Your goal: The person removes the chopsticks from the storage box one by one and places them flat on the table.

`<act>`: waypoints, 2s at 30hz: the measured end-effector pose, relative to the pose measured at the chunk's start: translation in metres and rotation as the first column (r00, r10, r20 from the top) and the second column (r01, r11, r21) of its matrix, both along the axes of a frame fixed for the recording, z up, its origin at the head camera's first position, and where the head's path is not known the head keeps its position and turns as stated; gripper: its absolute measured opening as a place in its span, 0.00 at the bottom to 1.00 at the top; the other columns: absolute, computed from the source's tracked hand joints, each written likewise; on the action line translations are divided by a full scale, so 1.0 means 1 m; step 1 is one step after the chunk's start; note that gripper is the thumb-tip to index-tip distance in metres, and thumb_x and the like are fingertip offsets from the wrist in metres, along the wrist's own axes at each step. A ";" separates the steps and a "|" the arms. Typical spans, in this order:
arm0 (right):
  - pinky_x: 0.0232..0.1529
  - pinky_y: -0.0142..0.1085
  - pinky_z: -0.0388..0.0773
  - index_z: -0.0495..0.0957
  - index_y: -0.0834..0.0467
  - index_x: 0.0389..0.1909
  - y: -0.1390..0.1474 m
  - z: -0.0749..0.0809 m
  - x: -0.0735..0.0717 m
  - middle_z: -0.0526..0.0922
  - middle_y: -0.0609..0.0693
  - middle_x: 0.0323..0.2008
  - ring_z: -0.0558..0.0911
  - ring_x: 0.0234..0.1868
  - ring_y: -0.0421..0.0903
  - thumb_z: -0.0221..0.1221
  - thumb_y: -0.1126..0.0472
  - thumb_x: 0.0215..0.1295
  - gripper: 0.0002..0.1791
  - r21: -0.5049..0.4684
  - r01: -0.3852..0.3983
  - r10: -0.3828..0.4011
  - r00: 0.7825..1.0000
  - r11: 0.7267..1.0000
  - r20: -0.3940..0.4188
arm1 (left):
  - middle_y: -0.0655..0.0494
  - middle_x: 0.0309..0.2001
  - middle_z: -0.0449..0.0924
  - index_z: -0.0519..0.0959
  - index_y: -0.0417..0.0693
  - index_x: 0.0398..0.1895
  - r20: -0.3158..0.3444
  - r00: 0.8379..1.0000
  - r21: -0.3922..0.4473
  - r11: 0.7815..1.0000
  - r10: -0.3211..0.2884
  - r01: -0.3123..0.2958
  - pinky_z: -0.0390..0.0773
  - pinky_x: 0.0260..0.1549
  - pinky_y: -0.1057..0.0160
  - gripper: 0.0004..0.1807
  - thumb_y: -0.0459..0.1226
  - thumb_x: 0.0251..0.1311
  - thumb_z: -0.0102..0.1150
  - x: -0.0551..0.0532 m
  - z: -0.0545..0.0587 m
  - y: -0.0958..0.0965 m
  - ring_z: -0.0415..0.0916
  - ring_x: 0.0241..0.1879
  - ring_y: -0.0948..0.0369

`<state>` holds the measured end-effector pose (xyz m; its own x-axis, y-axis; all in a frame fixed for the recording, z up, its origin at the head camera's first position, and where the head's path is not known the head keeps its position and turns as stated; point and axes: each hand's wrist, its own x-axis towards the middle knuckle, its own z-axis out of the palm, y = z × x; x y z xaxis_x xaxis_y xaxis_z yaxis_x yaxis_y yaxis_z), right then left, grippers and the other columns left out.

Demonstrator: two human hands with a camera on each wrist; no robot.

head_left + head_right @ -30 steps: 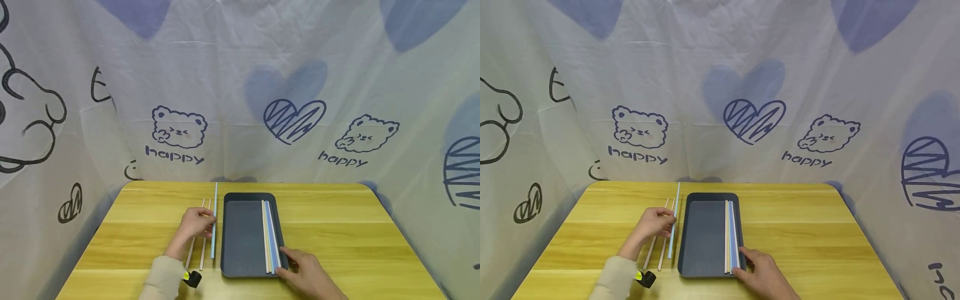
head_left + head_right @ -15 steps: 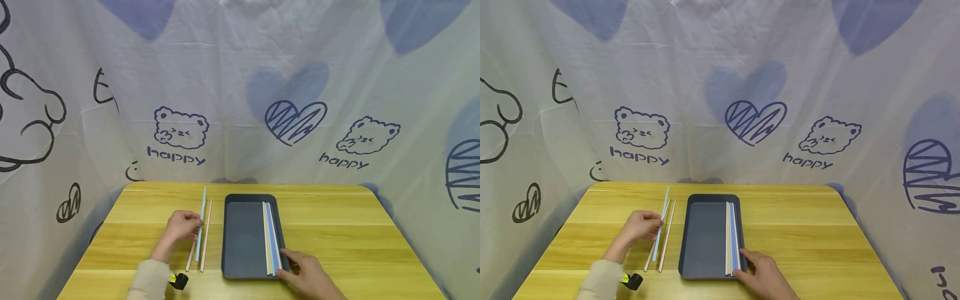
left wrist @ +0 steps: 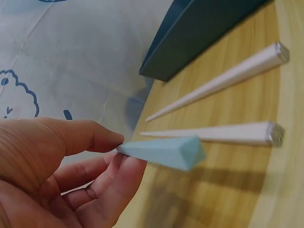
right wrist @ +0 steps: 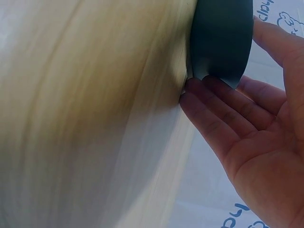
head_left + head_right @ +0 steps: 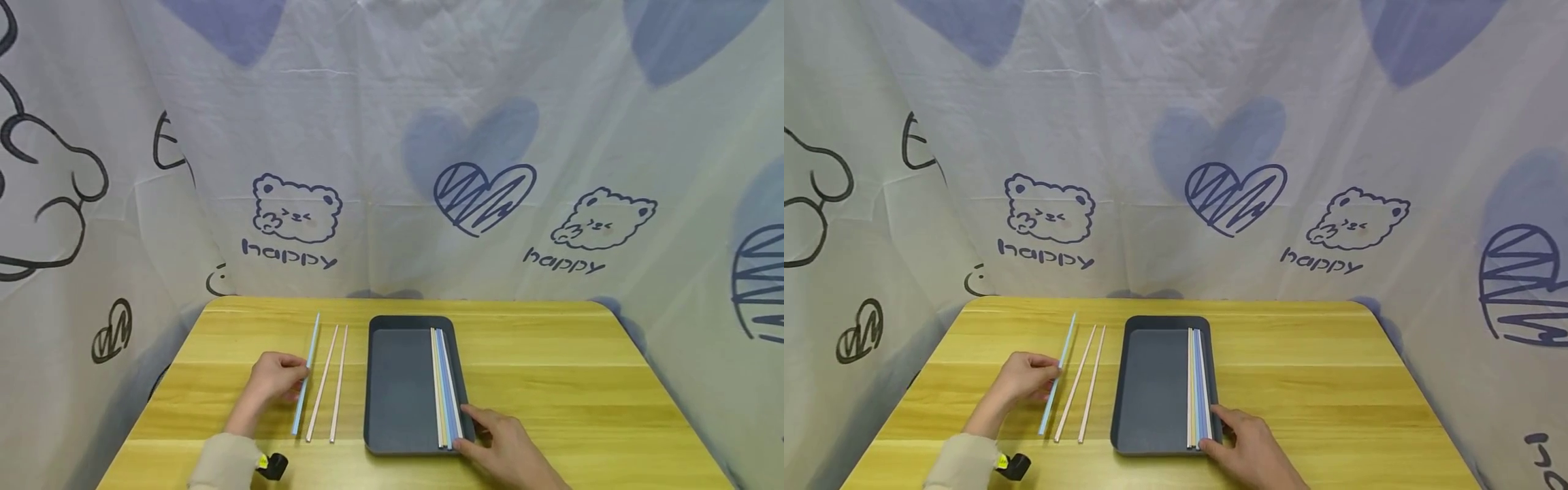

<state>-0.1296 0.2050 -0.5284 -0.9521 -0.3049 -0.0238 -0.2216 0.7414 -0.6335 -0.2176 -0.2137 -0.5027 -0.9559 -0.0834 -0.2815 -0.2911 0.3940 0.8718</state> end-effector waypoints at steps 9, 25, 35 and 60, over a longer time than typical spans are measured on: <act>0.46 0.36 0.89 0.79 0.64 0.67 0.001 -0.002 0.001 0.87 0.61 0.58 0.88 0.47 0.45 0.70 0.39 0.64 0.40 -0.015 -0.006 0.006 1.000 1.000 0.005 | 0.44 0.34 0.86 0.85 0.30 0.52 -0.003 1.000 -0.070 0.997 -0.011 0.011 0.90 0.27 0.59 0.15 0.31 0.67 0.64 0.002 -0.007 -0.003 0.82 0.28 0.58; 0.45 0.35 0.88 0.79 0.63 0.67 0.001 -0.001 0.001 0.87 0.59 0.57 0.87 0.45 0.42 0.71 0.40 0.64 0.39 -0.006 0.004 -0.004 1.000 1.000 0.002 | 0.45 0.28 0.85 0.86 0.29 0.47 -0.021 1.000 -0.122 0.992 0.010 -0.013 0.90 0.24 0.59 0.12 0.29 0.64 0.66 -0.001 -0.020 0.001 0.82 0.22 0.59; 0.45 0.35 0.88 0.80 0.62 0.67 0.000 -0.001 0.001 0.87 0.57 0.57 0.86 0.45 0.40 0.71 0.39 0.63 0.39 0.002 0.018 -0.018 1.000 1.000 -0.003 | 0.49 0.27 0.87 0.88 0.34 0.39 -0.019 0.999 -0.139 0.990 0.028 -0.031 0.89 0.22 0.61 0.07 0.28 0.59 0.72 -0.004 -0.021 0.002 0.83 0.21 0.60; 0.46 0.38 0.89 0.80 0.62 0.66 0.001 0.001 0.000 0.87 0.59 0.57 0.87 0.46 0.42 0.71 0.39 0.64 0.38 0.013 0.005 -0.005 1.000 1.000 -0.019 | 0.50 0.28 0.87 0.86 0.38 0.38 0.000 1.000 -0.179 0.984 0.019 -0.019 0.87 0.22 0.62 0.07 0.31 0.59 0.74 -0.008 -0.024 0.002 0.82 0.24 0.59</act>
<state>-0.1295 0.2061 -0.5269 -0.9540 -0.2996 -0.0099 -0.2293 0.7506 -0.6196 -0.2256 -0.2117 -0.5263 -0.9532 -0.1509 -0.2622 -0.3017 0.5379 0.7872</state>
